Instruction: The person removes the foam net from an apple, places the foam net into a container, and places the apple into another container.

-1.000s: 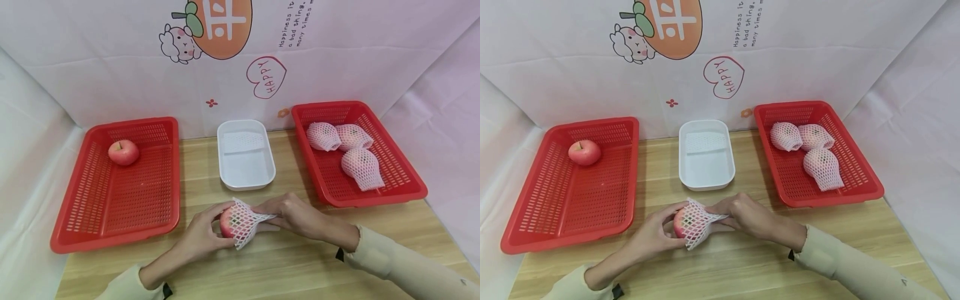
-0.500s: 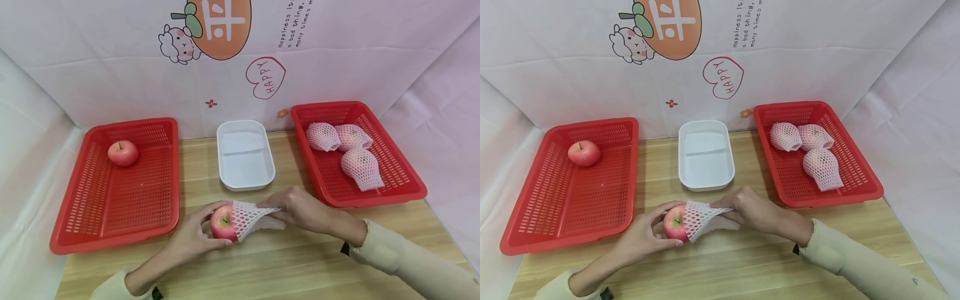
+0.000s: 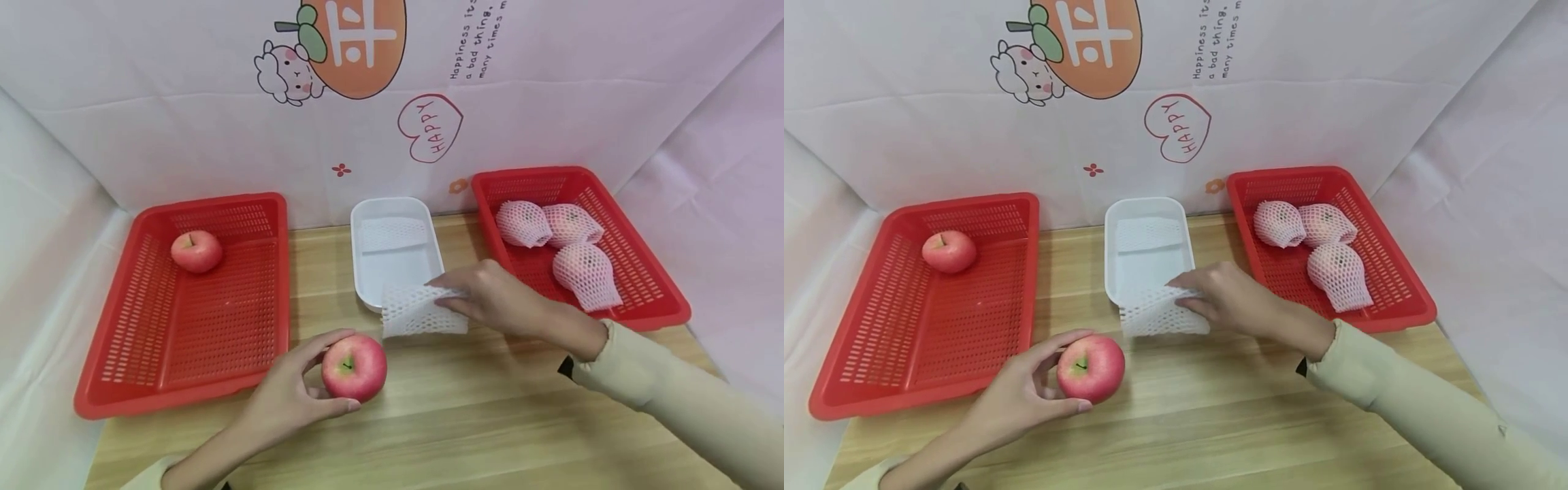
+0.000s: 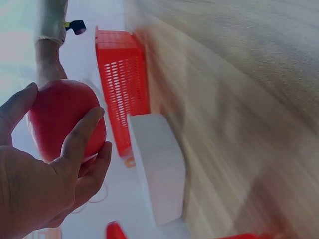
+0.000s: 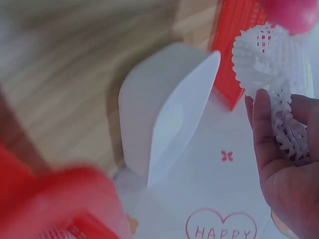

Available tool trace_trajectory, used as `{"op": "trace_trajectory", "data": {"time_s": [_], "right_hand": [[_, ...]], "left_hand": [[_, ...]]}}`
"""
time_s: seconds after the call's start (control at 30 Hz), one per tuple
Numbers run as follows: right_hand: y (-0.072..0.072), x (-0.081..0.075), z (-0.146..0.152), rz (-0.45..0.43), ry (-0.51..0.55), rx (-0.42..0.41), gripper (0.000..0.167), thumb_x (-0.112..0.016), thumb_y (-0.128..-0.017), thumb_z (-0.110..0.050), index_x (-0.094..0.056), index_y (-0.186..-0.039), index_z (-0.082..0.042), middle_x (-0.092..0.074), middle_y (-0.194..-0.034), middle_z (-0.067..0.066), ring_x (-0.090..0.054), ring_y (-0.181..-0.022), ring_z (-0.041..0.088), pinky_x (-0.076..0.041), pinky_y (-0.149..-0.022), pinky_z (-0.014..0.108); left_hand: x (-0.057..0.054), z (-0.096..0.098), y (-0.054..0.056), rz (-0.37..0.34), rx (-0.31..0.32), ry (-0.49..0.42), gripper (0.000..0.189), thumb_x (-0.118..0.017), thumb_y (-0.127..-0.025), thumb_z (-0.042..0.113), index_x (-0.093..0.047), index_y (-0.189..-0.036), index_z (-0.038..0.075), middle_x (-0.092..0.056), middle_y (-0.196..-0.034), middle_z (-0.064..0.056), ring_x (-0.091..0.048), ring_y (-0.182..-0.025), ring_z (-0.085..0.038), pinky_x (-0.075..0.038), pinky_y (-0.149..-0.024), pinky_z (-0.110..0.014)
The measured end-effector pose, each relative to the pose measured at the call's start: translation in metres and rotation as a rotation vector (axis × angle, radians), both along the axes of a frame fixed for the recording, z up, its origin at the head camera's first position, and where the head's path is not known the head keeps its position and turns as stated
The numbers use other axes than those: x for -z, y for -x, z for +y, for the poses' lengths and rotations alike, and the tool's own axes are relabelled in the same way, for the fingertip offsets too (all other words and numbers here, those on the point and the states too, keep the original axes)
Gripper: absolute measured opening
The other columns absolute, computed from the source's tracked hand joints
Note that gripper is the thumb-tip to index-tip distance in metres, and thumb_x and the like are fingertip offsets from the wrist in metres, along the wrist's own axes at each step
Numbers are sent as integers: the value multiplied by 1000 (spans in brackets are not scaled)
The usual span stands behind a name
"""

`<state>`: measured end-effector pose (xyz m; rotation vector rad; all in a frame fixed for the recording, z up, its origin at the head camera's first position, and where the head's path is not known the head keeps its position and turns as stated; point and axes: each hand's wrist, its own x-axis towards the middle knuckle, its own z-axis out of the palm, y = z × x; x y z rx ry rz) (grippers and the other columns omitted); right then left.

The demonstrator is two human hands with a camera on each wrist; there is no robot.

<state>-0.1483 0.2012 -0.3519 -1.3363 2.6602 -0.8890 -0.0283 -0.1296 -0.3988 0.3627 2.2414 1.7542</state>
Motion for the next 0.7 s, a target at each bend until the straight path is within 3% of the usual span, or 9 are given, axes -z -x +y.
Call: {"op": "trace_trajectory", "data": {"time_s": [0.17, 0.3, 0.43, 0.57, 0.7], "right_hand": [[19, -8, 2, 31, -58, 39, 33, -87, -88, -6, -79, -120, -5, -81, -105, 4, -72, -83, 7, -64, -78, 28], [33, -13, 3, 60, -99, 62, 33, -87, -88, -7, -79, -120, -3, -81, -105, 7, -75, -83, 11, -65, -76, 30], [47, -17, 3, 59, -131, 103, 35, -88, -87, -9, -79, -120, -3, -81, -104, 10, -73, -76, 13, -65, -72, 30], [60, -21, 0, 23, -165, 134, 36, -86, -89, -10, -78, -123, -2, -80, -105, 12, -70, -71, 14, -64, -69, 28], [74, -26, -5, 12, -192, 140, 38, -85, -90, -10, -76, -126, -1, -80, -109, 15, -71, -73, 16, -65, -69, 30]], "left_hand": [[-19, -8, -7, 94, -30, 88, 79, -98, -76, 26, -61, -146, 25, -66, -141, -4, -71, -101, -11, -64, -78, -29], [-31, -16, -9, 69, -40, 51, 79, -98, -77, 24, -61, -147, 24, -66, -139, -6, -72, -101, -13, -65, -73, -32], [-41, -25, -8, 63, -50, 48, 79, -98, -76, 23, -60, -146, 22, -65, -140, -6, -70, -113, -17, -66, -77, -32], [-51, -35, -7, 59, -76, 110, 79, -97, -78, 25, -59, -147, 23, -64, -141, -8, -70, -113, -18, -65, -78, -31], [-62, -46, -3, 37, -111, 180, 80, -96, -79, 29, -57, -148, 31, -60, -146, -2, -67, -120, -17, -65, -80, -30]]}}
